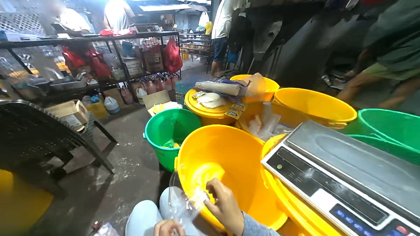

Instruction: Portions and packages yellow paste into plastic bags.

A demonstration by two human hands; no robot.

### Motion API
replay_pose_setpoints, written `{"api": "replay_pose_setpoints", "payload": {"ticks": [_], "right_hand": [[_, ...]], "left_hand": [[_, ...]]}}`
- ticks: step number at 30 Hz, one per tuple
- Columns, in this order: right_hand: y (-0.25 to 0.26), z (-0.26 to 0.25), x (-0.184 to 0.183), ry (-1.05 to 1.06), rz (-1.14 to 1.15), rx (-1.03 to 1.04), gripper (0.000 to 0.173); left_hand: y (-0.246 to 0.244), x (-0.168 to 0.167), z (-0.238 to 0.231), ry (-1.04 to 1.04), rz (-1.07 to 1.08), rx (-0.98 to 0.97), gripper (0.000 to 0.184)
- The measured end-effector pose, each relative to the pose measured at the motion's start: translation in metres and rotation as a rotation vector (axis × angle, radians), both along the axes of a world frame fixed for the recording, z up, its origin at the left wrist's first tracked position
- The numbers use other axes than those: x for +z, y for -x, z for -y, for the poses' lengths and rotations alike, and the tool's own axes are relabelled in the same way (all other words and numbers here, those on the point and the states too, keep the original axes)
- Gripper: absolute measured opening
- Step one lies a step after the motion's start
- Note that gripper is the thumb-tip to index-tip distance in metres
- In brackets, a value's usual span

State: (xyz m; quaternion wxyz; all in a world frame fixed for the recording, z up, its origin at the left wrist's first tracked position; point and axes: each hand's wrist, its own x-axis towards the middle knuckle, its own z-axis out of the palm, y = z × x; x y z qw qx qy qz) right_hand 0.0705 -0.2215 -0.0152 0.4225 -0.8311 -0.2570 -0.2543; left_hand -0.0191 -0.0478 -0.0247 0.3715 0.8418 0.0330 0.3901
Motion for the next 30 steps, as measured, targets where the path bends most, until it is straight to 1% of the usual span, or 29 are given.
{"api": "replay_pose_setpoints", "payload": {"ticks": [1,2,3,4,5,6,7,9,10,11,12,13,14,15,16,17,18,19,21,22,23,24,25,26,27,28,29,30], "right_hand": [[-0.003,0.002,0.002,-0.030,0.027,-0.033,0.016],[-0.004,0.004,0.002,-0.057,0.037,-0.043,0.014],[-0.003,0.005,0.000,-0.077,0.042,-0.042,0.013],[-0.002,0.006,-0.002,-0.084,0.056,-0.039,0.012],[-0.001,0.006,-0.005,-0.074,0.087,-0.038,0.012],[0.000,0.006,-0.008,-0.045,0.132,-0.034,0.013],[0.000,0.005,-0.009,-0.006,0.183,-0.027,0.014],[0.002,-0.001,-0.013,0.049,0.222,0.020,0.012],[0.005,-0.004,-0.015,0.046,0.178,0.066,0.012],[0.009,-0.007,-0.015,0.001,0.063,0.130,0.012],[0.015,-0.009,-0.010,-0.092,-0.127,0.198,0.014],[0.019,-0.009,0.000,-0.234,-0.387,0.269,0.016],[0.020,-0.008,0.014,-0.414,-0.693,0.346,0.018],[0.016,-0.004,0.025,-0.603,-0.995,0.428,0.021],[0.011,0.001,0.028,-0.783,-1.242,0.528,0.025],[0.007,0.005,0.024,-0.945,-1.421,0.637,0.026],[0.005,0.007,0.018,-1.060,-1.528,0.736,0.024],[0.005,0.008,0.012,-1.098,-1.574,0.807,0.022],[0.003,0.009,0.008,-1.037,-1.555,0.840,0.020],[0.001,0.010,0.008,-1.017,-1.515,0.846,0.020],[-0.001,0.010,0.008,-1.059,-1.484,0.852,0.019],[-0.001,0.011,0.009,-1.143,-1.459,0.871,0.018],[-0.001,0.012,0.008,-1.229,-1.444,0.903,0.017],[0.000,0.013,0.008,-1.280,-1.441,0.925,0.017],[0.001,0.014,0.007,-1.266,-1.434,0.946,0.019],[0.001,0.016,0.006,-1.171,-1.402,0.958,0.021],[-0.001,0.018,0.006,-0.991,-1.333,0.967,0.025],[-0.007,0.021,0.005,-0.754,-1.232,1.006,0.031]], "left_hand": [[0.002,0.005,0.004,-0.008,-0.113,-0.005,0.013],[0.003,0.009,0.007,0.040,-0.247,-0.027,0.017],[0.003,0.011,0.006,0.140,-0.371,-0.064,0.020],[0.002,0.012,0.002,0.289,-0.462,-0.119,0.020],[0.002,0.012,-0.005,0.485,-0.513,-0.196,0.017],[0.001,0.009,-0.012,0.712,-0.515,-0.282,0.012],[0.000,0.005,-0.017,0.948,-0.488,-0.371,0.014],[-0.003,0.001,-0.021,1.384,-0.385,-0.533,0.035],[-0.006,0.004,-0.018,1.564,-0.319,-0.578,0.044],[-0.011,0.009,-0.014,1.690,-0.259,-0.575,0.050],[-0.014,0.013,-0.008,1.733,-0.225,-0.548,0.053],[-0.018,0.014,-0.004,1.717,-0.215,-0.525,0.053],[-0.021,0.010,-0.002,1.645,-0.230,-0.533,0.048],[-0.022,0.001,-0.004,1.537,-0.264,-0.577,0.041],[-0.023,-0.008,-0.006,1.445,-0.304,-0.648,0.032],[-0.023,-0.015,-0.009,1.400,-0.347,-0.726,0.025],[-0.023,-0.020,-0.010,1.439,-0.367,-0.795,0.019],[-0.022,-0.020,-0.009,1.536,-0.367,-0.827,0.017],[-0.018,-0.016,-0.006,1.773,-0.321,-0.851,0.018],[-0.016,-0.014,-0.005,1.843,-0.300,-0.879,0.019],[-0.014,-0.013,-0.006,1.841,-0.317,-0.915,0.020],[-0.013,-0.012,-0.010,1.728,-0.374,-0.986,0.020],[-0.015,-0.013,-0.016,1.538,-0.431,-1.093,0.023],[-0.020,-0.017,-0.023,1.371,-0.464,-1.229,0.024],[-0.026,-0.020,-0.028,1.256,-0.461,-1.342,0.025],[-0.030,-0.021,-0.034,1.164,-0.439,-1.407,0.026],[-0.033,-0.019,-0.040,1.087,-0.418,-1.410,0.026],[-0.033,-0.014,-0.046,1.042,-0.407,-1.368,0.026]]}}
